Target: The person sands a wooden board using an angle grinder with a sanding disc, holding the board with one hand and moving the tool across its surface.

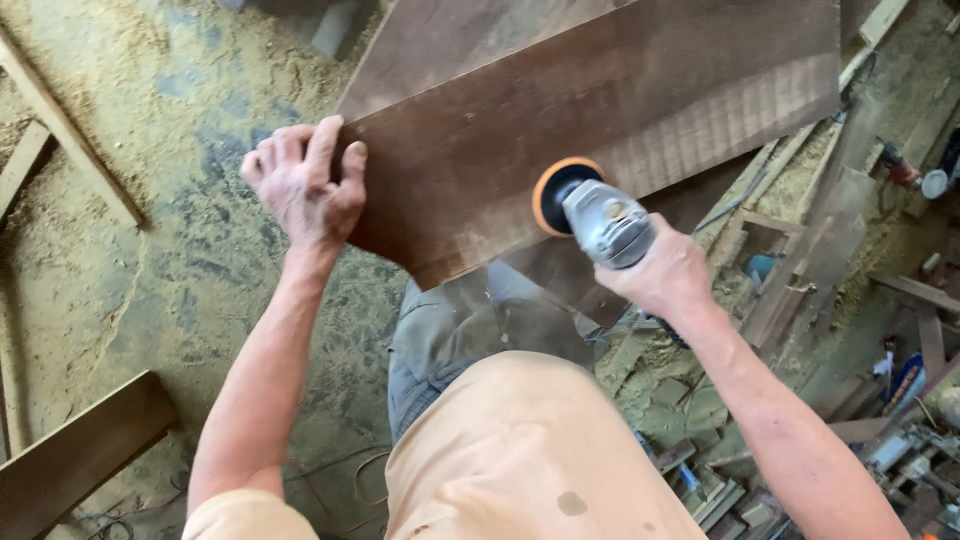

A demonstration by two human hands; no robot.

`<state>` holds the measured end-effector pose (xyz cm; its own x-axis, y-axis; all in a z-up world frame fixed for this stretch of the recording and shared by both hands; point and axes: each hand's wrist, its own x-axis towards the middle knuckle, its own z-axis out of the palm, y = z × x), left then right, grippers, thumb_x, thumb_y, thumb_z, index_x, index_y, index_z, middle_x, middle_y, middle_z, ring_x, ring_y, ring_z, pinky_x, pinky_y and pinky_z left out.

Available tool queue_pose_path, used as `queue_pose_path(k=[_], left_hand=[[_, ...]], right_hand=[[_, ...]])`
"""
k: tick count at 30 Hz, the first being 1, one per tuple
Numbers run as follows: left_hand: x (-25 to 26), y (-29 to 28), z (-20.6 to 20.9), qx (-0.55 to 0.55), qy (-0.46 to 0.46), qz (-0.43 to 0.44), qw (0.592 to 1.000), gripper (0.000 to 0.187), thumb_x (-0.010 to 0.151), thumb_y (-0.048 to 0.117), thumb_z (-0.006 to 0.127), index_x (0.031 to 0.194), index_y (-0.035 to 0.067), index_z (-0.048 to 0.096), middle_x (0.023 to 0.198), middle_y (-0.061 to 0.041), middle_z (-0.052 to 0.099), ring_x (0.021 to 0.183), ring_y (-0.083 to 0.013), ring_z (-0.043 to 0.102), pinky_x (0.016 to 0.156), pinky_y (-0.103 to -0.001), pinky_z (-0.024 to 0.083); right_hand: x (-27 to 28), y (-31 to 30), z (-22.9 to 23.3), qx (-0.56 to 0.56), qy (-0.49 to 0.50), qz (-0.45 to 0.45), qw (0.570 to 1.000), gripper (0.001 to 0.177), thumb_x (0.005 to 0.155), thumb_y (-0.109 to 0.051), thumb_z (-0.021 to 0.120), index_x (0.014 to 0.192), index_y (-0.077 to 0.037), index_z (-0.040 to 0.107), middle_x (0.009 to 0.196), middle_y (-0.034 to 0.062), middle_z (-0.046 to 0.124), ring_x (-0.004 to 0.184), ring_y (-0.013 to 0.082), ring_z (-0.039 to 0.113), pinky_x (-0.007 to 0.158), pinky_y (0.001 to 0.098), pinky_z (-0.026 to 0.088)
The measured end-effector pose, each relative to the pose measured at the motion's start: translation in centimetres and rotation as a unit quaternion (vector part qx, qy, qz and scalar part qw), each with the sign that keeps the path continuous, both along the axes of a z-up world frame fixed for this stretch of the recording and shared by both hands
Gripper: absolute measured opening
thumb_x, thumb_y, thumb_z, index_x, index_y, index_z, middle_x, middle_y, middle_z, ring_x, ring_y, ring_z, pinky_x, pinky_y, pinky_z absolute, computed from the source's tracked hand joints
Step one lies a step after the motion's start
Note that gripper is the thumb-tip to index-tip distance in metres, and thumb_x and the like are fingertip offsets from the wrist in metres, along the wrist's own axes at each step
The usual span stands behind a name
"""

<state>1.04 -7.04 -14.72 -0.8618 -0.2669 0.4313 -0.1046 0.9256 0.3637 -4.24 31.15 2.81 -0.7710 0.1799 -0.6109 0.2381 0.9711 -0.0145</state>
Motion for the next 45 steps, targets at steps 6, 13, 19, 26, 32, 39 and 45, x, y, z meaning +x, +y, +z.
queue_pose_path(k=[6,13,19,26,32,39,45], left_hand=[[0.1,-0.1,-0.1,0.007,-0.004,0.019,1.0,0.031,0.085,0.044,0.083,0.112,0.029,0.077,0.097,0.0,0.063,0.094,-0.0248,0.061,0.09,-0.041,0.039],[0.3,0.2,0.9,0.023,-0.01,0.013,1.0,0.029,0.089,0.043,0.078,0.112,0.027,0.076,0.097,-0.002,0.061,0.097,-0.0253,0.06,0.09,-0.041,0.038],[0.4,0.0,1.5,0.014,-0.02,0.023,0.999,0.03,0.086,0.042,0.081,0.111,0.027,0.076,0.094,-0.002,0.062,0.093,-0.0246,0.06,0.088,-0.04,0.039],[0.2,0.2,2.3,-0.018,-0.05,0.024,0.998,0.025,0.103,0.05,0.064,0.114,0.029,0.073,0.101,0.001,0.065,0.09,-0.0233,0.057,0.083,-0.042,0.036],[0.1,0.6,1.1,0.038,-0.056,0.017,0.998,0.031,0.089,0.042,0.082,0.116,0.027,0.075,0.101,-0.003,0.063,0.1,-0.0267,0.06,0.097,-0.044,0.035],[-0.3,0.9,0.7,-0.002,-0.032,0.024,0.999,0.03,0.091,0.043,0.081,0.115,0.025,0.077,0.101,-0.004,0.065,0.098,-0.0268,0.062,0.098,-0.046,0.037],[-1.0,1.1,2.2,-0.009,-0.041,0.0,0.999,0.03,0.092,0.038,0.083,0.116,0.02,0.079,0.104,-0.006,0.068,0.098,-0.0274,0.064,0.097,-0.043,0.04]], right_hand=[[5.2,-5.9,-2.0,-0.014,-0.029,0.071,0.997,0.065,0.057,-0.054,0.083,0.104,-0.012,0.068,0.089,0.024,0.075,0.094,0.0462,0.073,0.082,0.0546,0.058],[7.8,-10.1,-2.8,-0.018,-0.067,0.156,0.985,0.067,0.058,-0.059,0.08,0.105,-0.014,0.063,0.089,0.0219,0.076,0.092,0.0444,0.075,0.083,0.0538,0.059],[5.2,-8.8,-1.0,-0.006,-0.07,0.132,0.989,0.065,0.062,-0.055,0.081,0.106,-0.011,0.064,0.091,0.0254,0.075,0.095,0.0478,0.074,0.083,0.0565,0.058],[8.2,-12.9,-1.6,-0.005,-0.128,0.221,0.967,0.077,0.072,-0.07,0.076,0.113,-0.01,0.053,0.096,0.0112,0.072,0.083,0.032,0.074,0.069,0.0448,0.061],[3.3,-10.3,0.3,-0.019,-0.065,0.163,0.984,0.058,0.063,-0.051,0.076,0.101,-0.01,0.062,0.086,0.0235,0.075,0.088,0.0464,0.075,0.079,0.0554,0.06],[-4.7,-1.1,0.2,-0.015,0.043,0.012,0.999,0.067,0.057,-0.05,0.083,0.105,-0.006,0.069,0.091,0.0264,0.074,0.097,0.0479,0.072,0.084,0.0556,0.056],[-11.6,7.1,-0.6,-0.029,0.062,-0.066,0.995,0.055,0.062,-0.047,0.088,0.104,-0.015,0.073,0.099,0.0165,0.075,0.105,0.0376,0.069,0.084,0.0523,0.056]])
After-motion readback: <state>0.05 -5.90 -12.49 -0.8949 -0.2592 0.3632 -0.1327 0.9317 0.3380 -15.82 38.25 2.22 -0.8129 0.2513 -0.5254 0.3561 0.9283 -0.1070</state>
